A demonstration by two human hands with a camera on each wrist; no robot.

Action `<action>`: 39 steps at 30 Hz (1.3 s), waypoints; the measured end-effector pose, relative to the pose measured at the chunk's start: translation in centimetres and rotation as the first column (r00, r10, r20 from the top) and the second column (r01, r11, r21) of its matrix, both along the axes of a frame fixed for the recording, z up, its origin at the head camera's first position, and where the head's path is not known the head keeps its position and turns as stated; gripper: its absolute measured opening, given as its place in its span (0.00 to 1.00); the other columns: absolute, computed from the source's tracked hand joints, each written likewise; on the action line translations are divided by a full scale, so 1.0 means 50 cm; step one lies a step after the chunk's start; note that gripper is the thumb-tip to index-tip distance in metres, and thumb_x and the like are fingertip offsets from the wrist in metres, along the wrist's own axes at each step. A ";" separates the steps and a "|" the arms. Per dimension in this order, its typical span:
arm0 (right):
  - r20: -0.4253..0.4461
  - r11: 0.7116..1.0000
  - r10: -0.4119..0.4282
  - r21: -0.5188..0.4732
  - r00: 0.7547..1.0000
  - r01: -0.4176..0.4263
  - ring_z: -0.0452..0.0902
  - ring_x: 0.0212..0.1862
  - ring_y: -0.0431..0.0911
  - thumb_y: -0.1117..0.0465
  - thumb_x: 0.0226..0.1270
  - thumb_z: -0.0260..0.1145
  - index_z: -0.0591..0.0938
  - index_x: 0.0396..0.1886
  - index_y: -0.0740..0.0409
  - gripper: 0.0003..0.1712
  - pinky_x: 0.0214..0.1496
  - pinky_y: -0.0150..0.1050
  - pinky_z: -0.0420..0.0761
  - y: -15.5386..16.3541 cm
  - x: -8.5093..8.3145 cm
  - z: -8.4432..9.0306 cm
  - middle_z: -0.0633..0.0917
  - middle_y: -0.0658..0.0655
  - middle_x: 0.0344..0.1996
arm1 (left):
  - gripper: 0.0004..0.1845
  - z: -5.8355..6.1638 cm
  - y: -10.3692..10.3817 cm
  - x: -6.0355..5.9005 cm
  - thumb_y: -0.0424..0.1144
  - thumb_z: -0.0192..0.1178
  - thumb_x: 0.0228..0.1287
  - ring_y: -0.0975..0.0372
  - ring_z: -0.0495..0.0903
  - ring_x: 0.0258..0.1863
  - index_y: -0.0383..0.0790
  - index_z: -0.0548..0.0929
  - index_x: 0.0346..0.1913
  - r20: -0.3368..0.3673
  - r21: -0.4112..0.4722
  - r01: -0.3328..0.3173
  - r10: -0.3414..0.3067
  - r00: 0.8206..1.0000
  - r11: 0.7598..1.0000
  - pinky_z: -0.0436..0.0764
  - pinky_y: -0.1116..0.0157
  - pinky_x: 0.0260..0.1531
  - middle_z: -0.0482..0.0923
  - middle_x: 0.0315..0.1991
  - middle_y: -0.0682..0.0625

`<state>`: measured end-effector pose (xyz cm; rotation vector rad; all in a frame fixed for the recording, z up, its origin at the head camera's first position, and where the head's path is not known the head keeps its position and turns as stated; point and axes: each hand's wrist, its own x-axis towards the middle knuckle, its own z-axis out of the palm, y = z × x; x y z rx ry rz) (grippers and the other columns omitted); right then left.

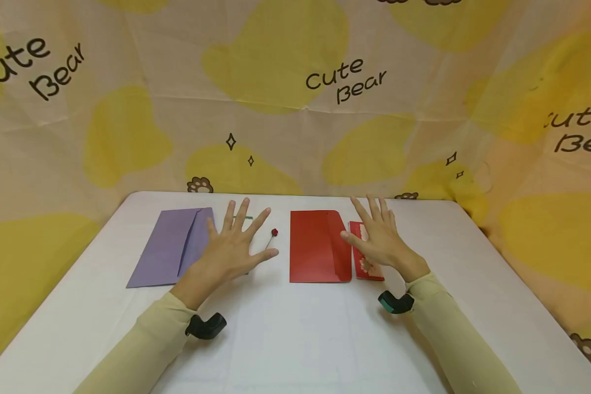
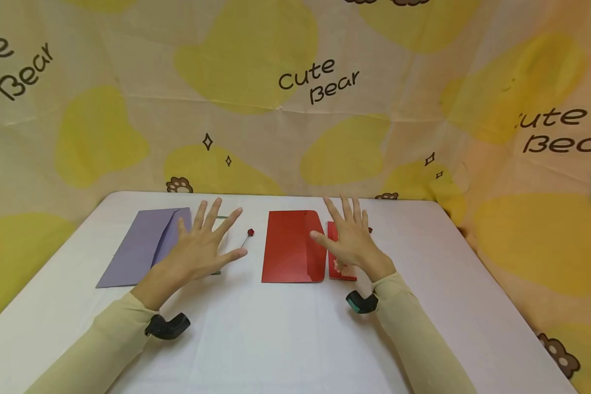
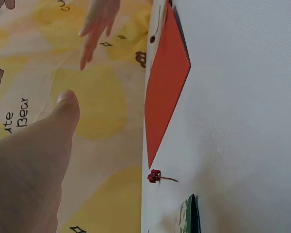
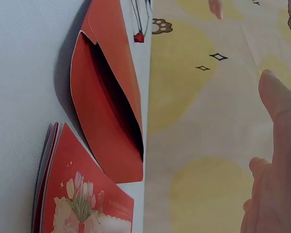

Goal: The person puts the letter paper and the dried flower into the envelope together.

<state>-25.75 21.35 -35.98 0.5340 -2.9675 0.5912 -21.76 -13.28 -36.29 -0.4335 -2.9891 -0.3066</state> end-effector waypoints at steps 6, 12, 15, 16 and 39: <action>0.019 1.000 0.016 -0.018 1.000 -0.016 0.25 0.82 0.66 0.33 0.69 0.56 0.43 0.84 0.40 0.52 0.75 0.78 0.36 -0.004 -0.010 -0.008 0.37 0.61 0.83 | 0.48 0.004 0.005 -0.002 0.77 0.46 0.64 0.41 0.33 0.83 0.70 0.40 0.81 -0.015 0.007 0.033 -0.033 0.999 0.999 0.44 0.24 0.69 0.29 0.84 0.44; 0.048 0.999 0.034 -0.020 0.998 -0.033 0.29 0.82 0.67 0.33 0.69 0.58 0.43 0.83 0.39 0.52 0.71 0.81 0.43 -0.006 -0.015 -0.023 0.42 0.63 0.83 | 0.48 0.001 0.019 -0.011 0.76 0.47 0.65 0.41 0.35 0.83 0.67 0.42 0.81 -0.023 0.016 0.071 -0.071 0.997 0.997 0.49 0.28 0.72 0.31 0.84 0.42; 0.058 0.999 0.034 -0.022 0.998 -0.033 0.30 0.82 0.67 0.34 0.68 0.60 0.44 0.83 0.38 0.53 0.71 0.81 0.44 -0.005 -0.016 -0.029 0.43 0.63 0.83 | 0.47 -0.001 0.031 -0.016 0.74 0.49 0.65 0.42 0.37 0.83 0.66 0.44 0.81 -0.041 0.019 0.088 -0.087 0.995 0.996 0.52 0.29 0.72 0.34 0.84 0.41; 0.059 0.999 0.035 -0.025 0.998 -0.033 0.30 0.82 0.67 0.34 0.68 0.60 0.44 0.83 0.39 0.53 0.71 0.81 0.44 -0.004 -0.016 -0.031 0.43 0.63 0.83 | 0.47 -0.001 0.035 -0.017 0.74 0.50 0.66 0.41 0.38 0.83 0.65 0.44 0.82 -0.051 0.022 0.095 -0.094 0.994 0.995 0.53 0.30 0.72 0.35 0.84 0.41; 0.010 0.996 0.064 -0.055 0.998 -0.063 0.43 0.80 0.65 0.39 0.64 0.69 0.53 0.82 0.45 0.54 0.69 0.79 0.56 -0.003 -0.020 -0.043 0.54 0.64 0.80 | 0.42 -0.010 0.111 -0.044 0.65 0.56 0.69 0.43 0.45 0.82 0.58 0.54 0.81 0.010 0.121 0.163 -0.166 0.986 0.979 0.57 0.40 0.77 0.48 0.82 0.40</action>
